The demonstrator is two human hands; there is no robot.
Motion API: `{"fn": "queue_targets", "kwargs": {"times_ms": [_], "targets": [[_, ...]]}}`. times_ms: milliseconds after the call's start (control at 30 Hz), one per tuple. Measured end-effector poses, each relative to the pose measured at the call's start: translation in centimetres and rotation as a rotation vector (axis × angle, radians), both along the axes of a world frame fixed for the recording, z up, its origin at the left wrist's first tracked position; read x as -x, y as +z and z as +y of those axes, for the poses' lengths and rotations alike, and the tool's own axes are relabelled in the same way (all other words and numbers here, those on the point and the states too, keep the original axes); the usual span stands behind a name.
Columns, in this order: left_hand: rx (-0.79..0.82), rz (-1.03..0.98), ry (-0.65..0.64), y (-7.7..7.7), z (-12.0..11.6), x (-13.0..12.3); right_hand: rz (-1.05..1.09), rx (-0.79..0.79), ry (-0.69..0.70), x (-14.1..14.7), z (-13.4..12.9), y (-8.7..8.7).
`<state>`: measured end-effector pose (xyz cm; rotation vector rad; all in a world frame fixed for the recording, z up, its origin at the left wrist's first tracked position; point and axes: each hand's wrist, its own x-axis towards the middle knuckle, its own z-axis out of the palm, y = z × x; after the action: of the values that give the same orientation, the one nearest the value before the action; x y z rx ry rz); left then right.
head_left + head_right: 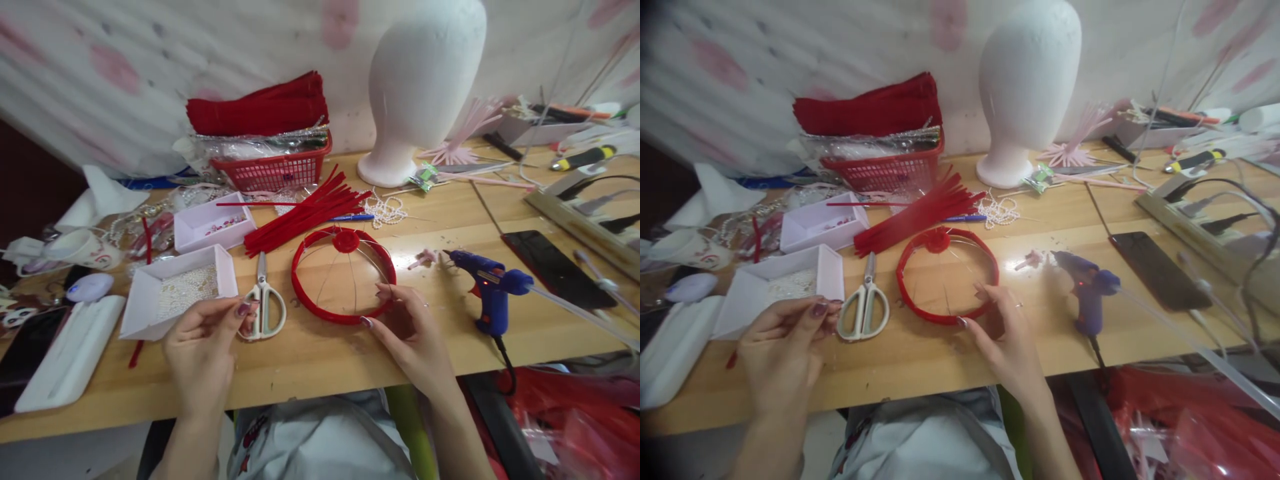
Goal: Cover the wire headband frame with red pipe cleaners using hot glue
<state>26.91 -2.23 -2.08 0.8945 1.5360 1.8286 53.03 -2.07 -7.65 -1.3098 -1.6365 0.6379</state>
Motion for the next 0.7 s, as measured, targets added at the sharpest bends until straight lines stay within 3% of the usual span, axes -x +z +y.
{"fn": "queue_targets", "kwargs": {"times_ms": [233, 700], "targets": [[-0.076, 0.191, 0.005, -0.47, 0.35, 0.00, 0.012, -0.008, 0.011, -0.17, 0.09, -0.19], [-0.037, 0.021, -0.220, 0.21, 0.95, -0.40, 0.039, 0.044, 0.013, -0.27, 0.09, -0.40]]}}
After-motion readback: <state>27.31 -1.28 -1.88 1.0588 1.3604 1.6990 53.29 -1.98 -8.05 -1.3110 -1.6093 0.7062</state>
